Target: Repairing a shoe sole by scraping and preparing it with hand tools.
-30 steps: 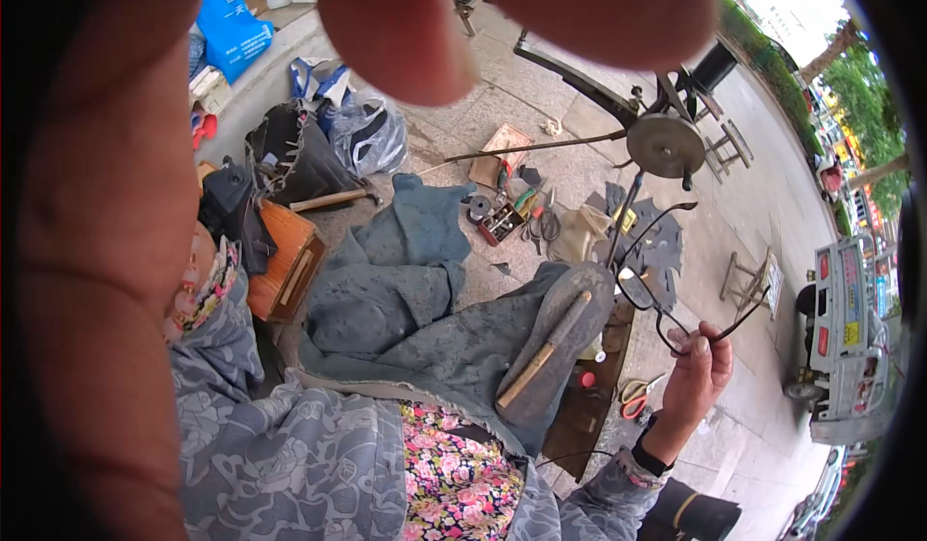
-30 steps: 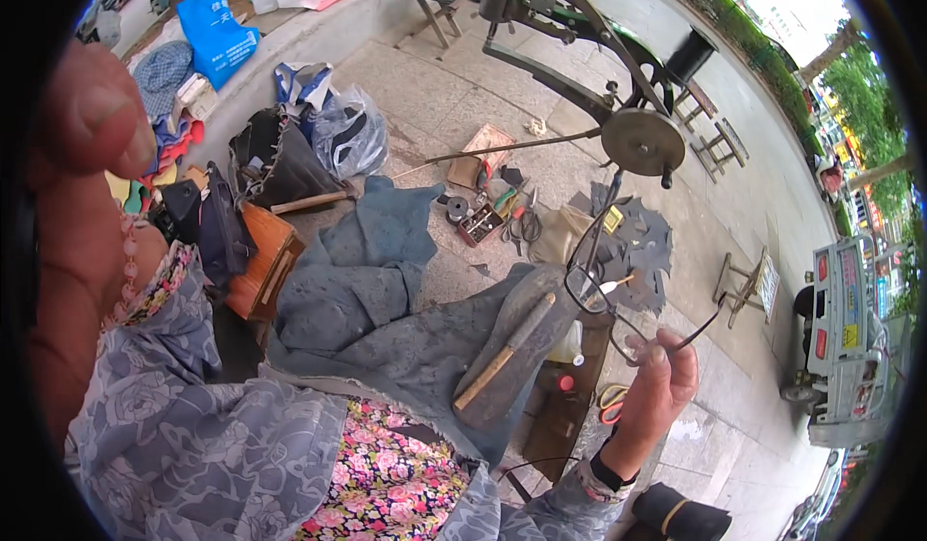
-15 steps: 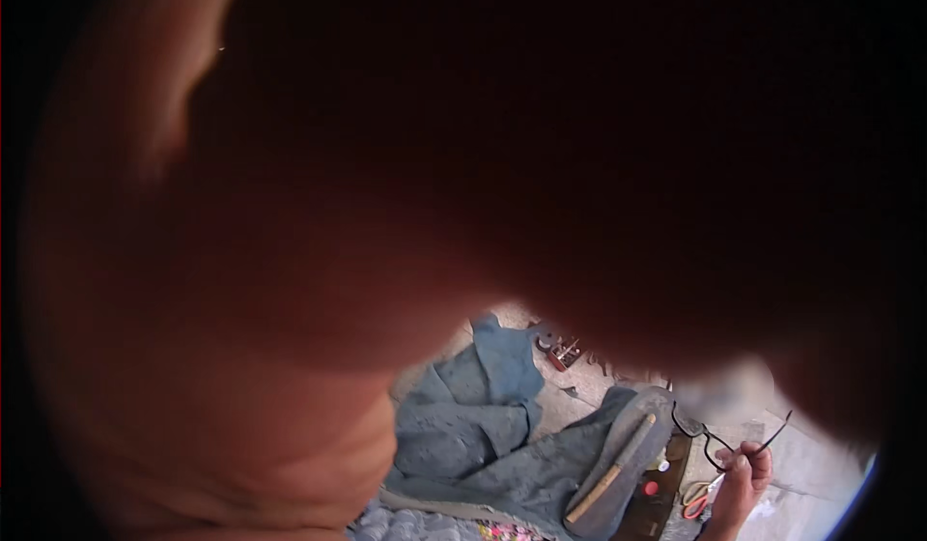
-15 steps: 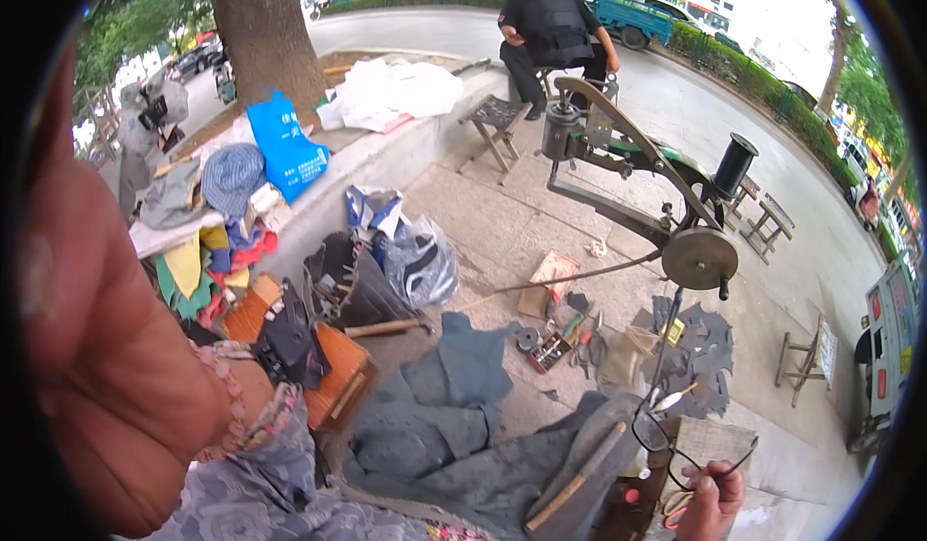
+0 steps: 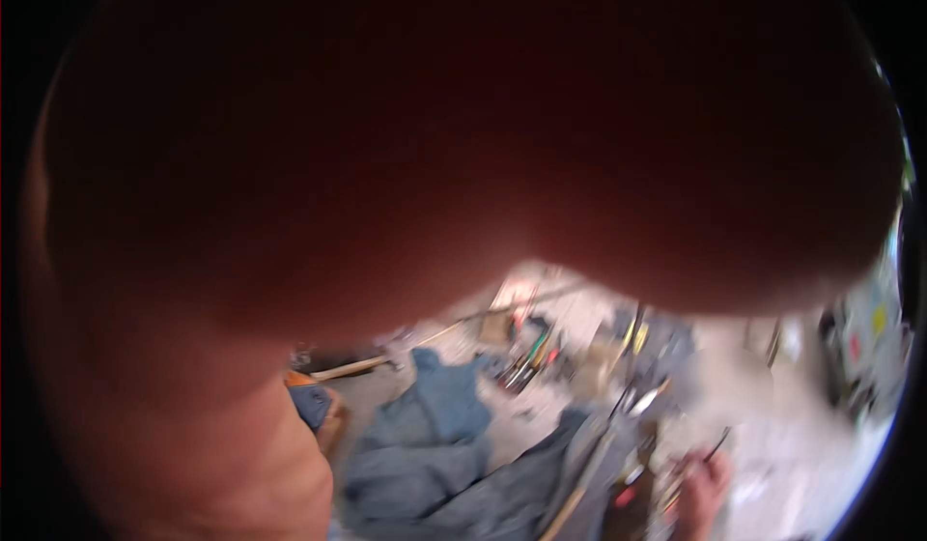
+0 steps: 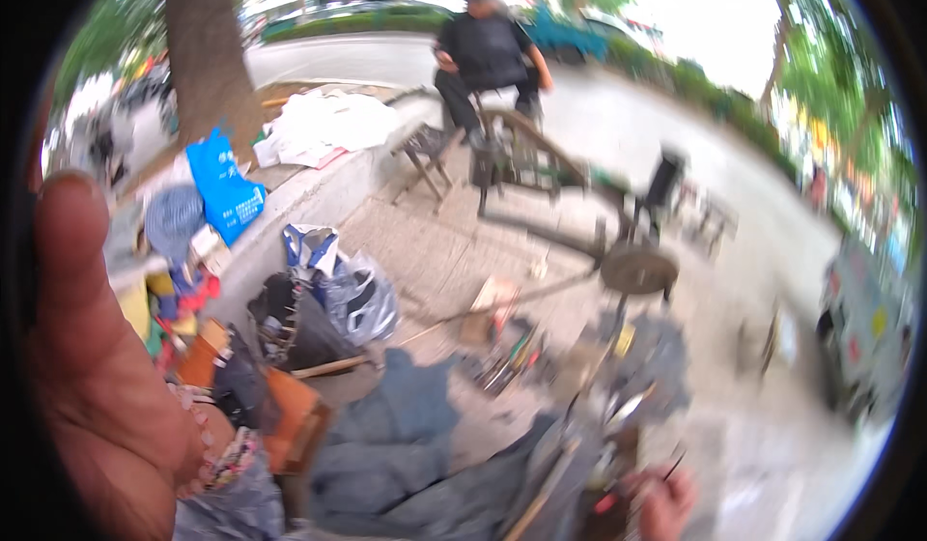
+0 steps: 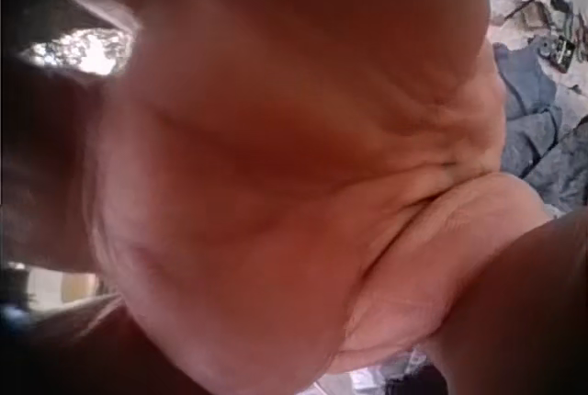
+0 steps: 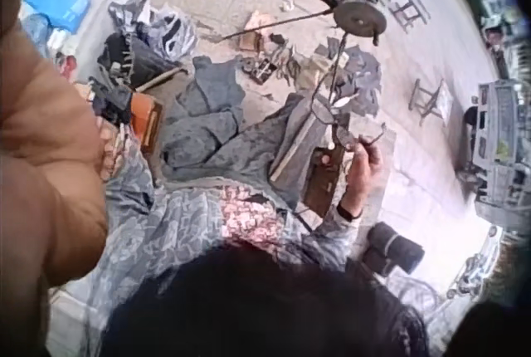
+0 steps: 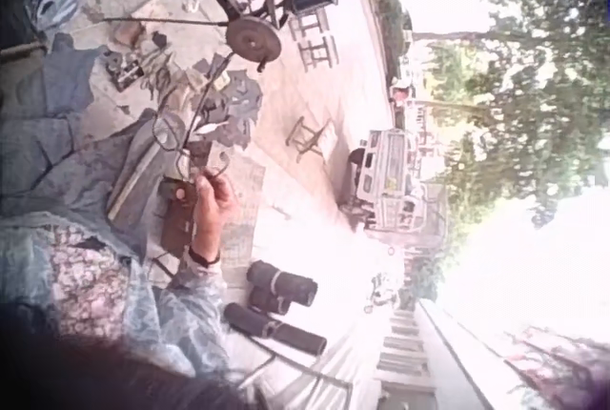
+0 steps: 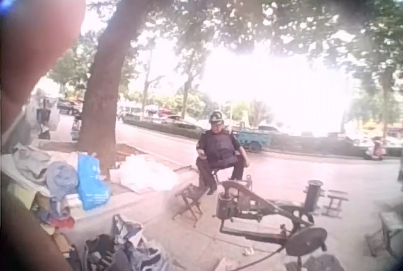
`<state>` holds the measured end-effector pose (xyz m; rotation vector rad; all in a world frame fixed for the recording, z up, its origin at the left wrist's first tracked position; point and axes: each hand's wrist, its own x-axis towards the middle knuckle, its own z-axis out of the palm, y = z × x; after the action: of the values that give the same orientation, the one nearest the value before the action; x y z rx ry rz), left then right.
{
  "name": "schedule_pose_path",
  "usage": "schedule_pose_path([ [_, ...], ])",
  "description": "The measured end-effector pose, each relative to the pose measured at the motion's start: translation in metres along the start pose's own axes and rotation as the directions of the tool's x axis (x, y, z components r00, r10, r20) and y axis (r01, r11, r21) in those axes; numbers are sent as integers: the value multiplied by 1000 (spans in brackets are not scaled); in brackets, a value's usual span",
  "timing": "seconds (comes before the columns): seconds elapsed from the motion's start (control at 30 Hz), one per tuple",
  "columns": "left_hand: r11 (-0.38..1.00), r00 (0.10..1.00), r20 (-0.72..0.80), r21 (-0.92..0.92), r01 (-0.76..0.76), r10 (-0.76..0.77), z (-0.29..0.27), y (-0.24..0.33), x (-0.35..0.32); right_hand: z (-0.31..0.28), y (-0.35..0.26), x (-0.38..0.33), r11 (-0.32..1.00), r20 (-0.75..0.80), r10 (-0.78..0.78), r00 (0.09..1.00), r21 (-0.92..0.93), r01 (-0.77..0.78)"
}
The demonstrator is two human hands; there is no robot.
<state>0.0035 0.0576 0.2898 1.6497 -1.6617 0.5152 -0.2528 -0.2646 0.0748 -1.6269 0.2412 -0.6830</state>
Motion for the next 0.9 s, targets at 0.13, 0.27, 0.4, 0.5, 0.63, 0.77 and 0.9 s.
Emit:
schedule_pose_path([
  [0.13, 1000, 999, -42, 12, -16, 16, -9, 7, -6, 25, -22, 4, 997, -23, 80, 996, 20, -80],
  [0.27, 996, 992, -120, 88, -32, 42, -4, -8, 25, 9, -17, 11, 996, -33, 89, 995, 10, -89],
  [0.4, 993, 976, -218, 114, 19, 6, 0, -11, 25, 18, -12, 12, 994, -39, 87, 995, 75, -84],
  [0.5, 994, 947, -321, 87, 59, -28, 8, 0, 8, 24, -11, 8, 993, -22, 78, 997, 91, -76],
  [0.63, 997, 869, -490, 3, 78, -67, 31, 44, -16, 23, -19, 3, 992, -45, 100, 994, 86, -96],
  [0.77, 893, 679, -579, -272, 359, -450, 39, 86, -15, 26, -16, -2, 975, -45, 197, 979, 108, -192],
  [0.9, 619, 979, -91, -784, 42, -182, 102, 81, -30, 21, -9, 0, 987, -51, 132, 990, 97, -126],
])
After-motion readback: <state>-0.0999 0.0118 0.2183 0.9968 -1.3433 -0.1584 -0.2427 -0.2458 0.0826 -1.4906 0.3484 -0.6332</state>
